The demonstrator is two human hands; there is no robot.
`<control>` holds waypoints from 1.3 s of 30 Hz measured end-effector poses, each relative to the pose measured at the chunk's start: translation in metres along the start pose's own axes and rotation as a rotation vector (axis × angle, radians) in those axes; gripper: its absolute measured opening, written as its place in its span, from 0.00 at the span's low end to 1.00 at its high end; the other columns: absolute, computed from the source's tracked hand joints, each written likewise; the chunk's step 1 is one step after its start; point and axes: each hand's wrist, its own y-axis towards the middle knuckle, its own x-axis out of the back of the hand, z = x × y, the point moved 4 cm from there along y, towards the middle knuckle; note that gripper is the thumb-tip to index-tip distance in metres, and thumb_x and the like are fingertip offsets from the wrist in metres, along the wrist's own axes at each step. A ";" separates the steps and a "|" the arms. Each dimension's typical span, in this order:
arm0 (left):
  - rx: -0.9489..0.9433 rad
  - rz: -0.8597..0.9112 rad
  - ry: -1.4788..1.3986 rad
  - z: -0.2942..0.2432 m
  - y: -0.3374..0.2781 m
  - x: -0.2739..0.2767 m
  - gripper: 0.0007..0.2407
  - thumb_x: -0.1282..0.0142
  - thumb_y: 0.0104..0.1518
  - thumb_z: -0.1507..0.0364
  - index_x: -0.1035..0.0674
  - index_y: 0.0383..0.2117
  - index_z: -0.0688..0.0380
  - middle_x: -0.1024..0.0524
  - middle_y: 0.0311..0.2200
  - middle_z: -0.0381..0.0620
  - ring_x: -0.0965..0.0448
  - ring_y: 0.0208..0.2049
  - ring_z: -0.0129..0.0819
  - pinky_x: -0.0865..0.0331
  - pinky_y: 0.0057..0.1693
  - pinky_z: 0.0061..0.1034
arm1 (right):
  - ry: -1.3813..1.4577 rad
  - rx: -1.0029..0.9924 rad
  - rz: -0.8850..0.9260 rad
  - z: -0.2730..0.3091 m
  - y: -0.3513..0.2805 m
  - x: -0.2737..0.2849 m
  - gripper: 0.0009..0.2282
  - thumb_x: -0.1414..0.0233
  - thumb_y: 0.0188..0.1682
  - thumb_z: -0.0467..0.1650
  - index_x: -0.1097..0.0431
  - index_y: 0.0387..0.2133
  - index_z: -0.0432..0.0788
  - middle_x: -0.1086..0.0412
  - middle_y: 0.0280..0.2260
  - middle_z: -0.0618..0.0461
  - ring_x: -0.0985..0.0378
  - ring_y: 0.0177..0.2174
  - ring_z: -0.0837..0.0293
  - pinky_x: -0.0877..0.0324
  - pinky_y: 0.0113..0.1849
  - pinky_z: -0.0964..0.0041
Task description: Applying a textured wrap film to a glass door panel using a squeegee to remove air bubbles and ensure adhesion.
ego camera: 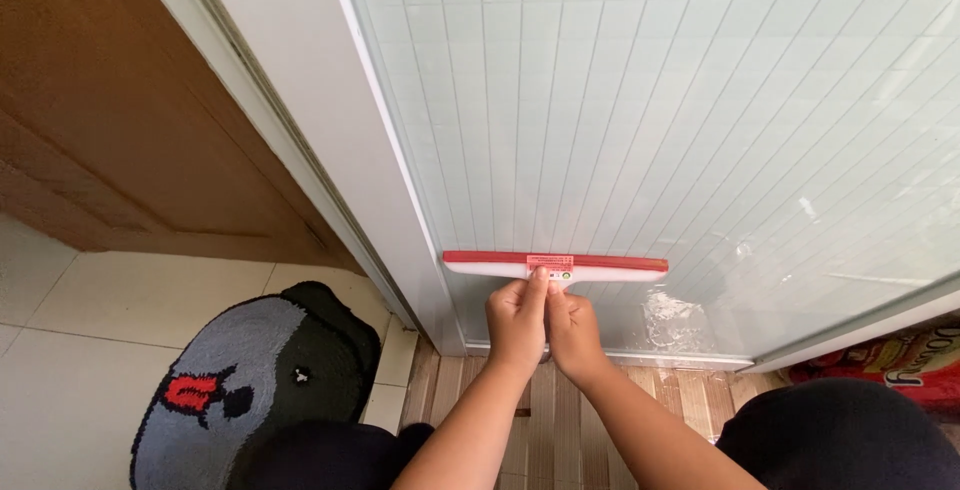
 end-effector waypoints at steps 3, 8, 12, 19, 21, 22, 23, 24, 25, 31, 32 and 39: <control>0.023 -0.009 0.005 0.009 0.004 -0.003 0.21 0.41 0.61 0.63 0.24 0.08 0.56 0.37 0.06 0.36 0.39 0.16 0.26 0.46 0.25 0.24 | -0.007 -0.011 0.005 -0.003 0.004 0.001 0.30 0.62 0.61 0.36 0.36 0.05 0.43 0.42 0.07 0.55 0.45 0.13 0.60 0.47 0.17 0.66; 0.059 -0.011 0.023 0.013 0.004 -0.005 0.22 0.42 0.61 0.62 0.24 0.08 0.56 0.36 0.05 0.38 0.38 0.16 0.27 0.44 0.25 0.24 | -0.017 -0.038 0.031 -0.031 0.010 0.003 0.30 0.62 0.61 0.37 0.34 0.05 0.44 0.40 0.08 0.55 0.44 0.13 0.60 0.45 0.17 0.66; 0.105 -0.015 0.033 0.031 0.001 -0.004 0.22 0.42 0.61 0.61 0.24 0.09 0.58 0.35 0.05 0.39 0.39 0.16 0.28 0.44 0.25 0.25 | -0.011 -0.075 0.041 0.001 -0.007 -0.002 0.30 0.63 0.61 0.37 0.34 0.05 0.42 0.39 0.07 0.54 0.42 0.12 0.59 0.43 0.17 0.66; 0.214 0.007 0.042 0.061 0.004 -0.003 0.21 0.42 0.62 0.60 0.24 0.09 0.53 0.36 0.06 0.34 0.39 0.15 0.25 0.46 0.24 0.21 | 0.007 -0.124 0.072 -0.057 -0.003 -0.005 0.29 0.64 0.61 0.37 0.34 0.07 0.42 0.39 0.08 0.52 0.40 0.12 0.58 0.39 0.18 0.64; 0.225 0.001 0.035 0.076 0.006 -0.004 0.21 0.42 0.62 0.60 0.24 0.09 0.53 0.36 0.07 0.34 0.39 0.15 0.25 0.46 0.24 0.21 | -0.004 -0.130 0.084 -0.067 -0.002 -0.006 0.29 0.64 0.61 0.37 0.33 0.07 0.41 0.39 0.08 0.52 0.40 0.13 0.57 0.39 0.18 0.63; 0.236 -0.002 0.024 0.084 0.006 -0.006 0.21 0.42 0.62 0.61 0.24 0.10 0.53 0.35 0.07 0.34 0.38 0.15 0.25 0.46 0.24 0.21 | -0.020 -0.136 0.094 -0.071 -0.002 -0.004 0.30 0.64 0.61 0.37 0.32 0.07 0.40 0.39 0.09 0.51 0.41 0.13 0.56 0.40 0.18 0.62; 0.243 0.000 0.023 0.082 0.007 -0.007 0.21 0.42 0.62 0.61 0.24 0.10 0.53 0.35 0.07 0.34 0.38 0.15 0.25 0.46 0.24 0.21 | -0.023 -0.143 0.092 -0.077 0.000 -0.005 0.30 0.64 0.61 0.37 0.32 0.07 0.40 0.39 0.09 0.51 0.41 0.13 0.56 0.40 0.18 0.62; 0.247 0.001 0.015 0.081 0.006 -0.007 0.21 0.42 0.62 0.60 0.24 0.10 0.53 0.35 0.07 0.35 0.38 0.15 0.25 0.46 0.24 0.21 | -0.006 -0.134 0.090 -0.084 0.000 -0.005 0.29 0.64 0.61 0.36 0.33 0.07 0.42 0.39 0.09 0.53 0.41 0.14 0.57 0.40 0.19 0.63; 0.252 0.003 0.007 0.080 0.005 -0.006 0.21 0.42 0.62 0.60 0.25 0.10 0.54 0.35 0.07 0.35 0.38 0.15 0.25 0.46 0.24 0.20 | 0.011 -0.124 0.087 -0.091 0.000 -0.007 0.29 0.64 0.61 0.36 0.34 0.07 0.43 0.39 0.10 0.54 0.41 0.15 0.58 0.40 0.19 0.64; 0.335 0.024 0.032 0.061 0.002 -0.003 0.21 0.42 0.62 0.59 0.24 0.11 0.53 0.34 0.08 0.34 0.36 0.14 0.24 0.42 0.22 0.18 | 0.022 -0.172 0.110 -0.058 -0.013 -0.009 0.27 0.63 0.61 0.36 0.36 0.08 0.44 0.41 0.12 0.56 0.41 0.17 0.57 0.40 0.21 0.63; 0.343 0.021 0.036 0.067 0.001 -0.002 0.21 0.42 0.62 0.59 0.24 0.11 0.53 0.34 0.08 0.34 0.36 0.14 0.24 0.42 0.22 0.18 | 0.024 -0.180 0.113 -0.066 -0.015 -0.009 0.27 0.63 0.61 0.36 0.36 0.08 0.44 0.41 0.12 0.56 0.41 0.17 0.57 0.40 0.21 0.63; 0.422 0.034 0.028 0.085 -0.006 0.001 0.20 0.44 0.63 0.60 0.23 0.12 0.53 0.31 0.09 0.36 0.32 0.14 0.24 0.39 0.23 0.18 | 0.038 -0.206 0.129 -0.068 -0.021 -0.011 0.27 0.63 0.61 0.37 0.35 0.08 0.45 0.41 0.12 0.57 0.41 0.16 0.58 0.40 0.21 0.64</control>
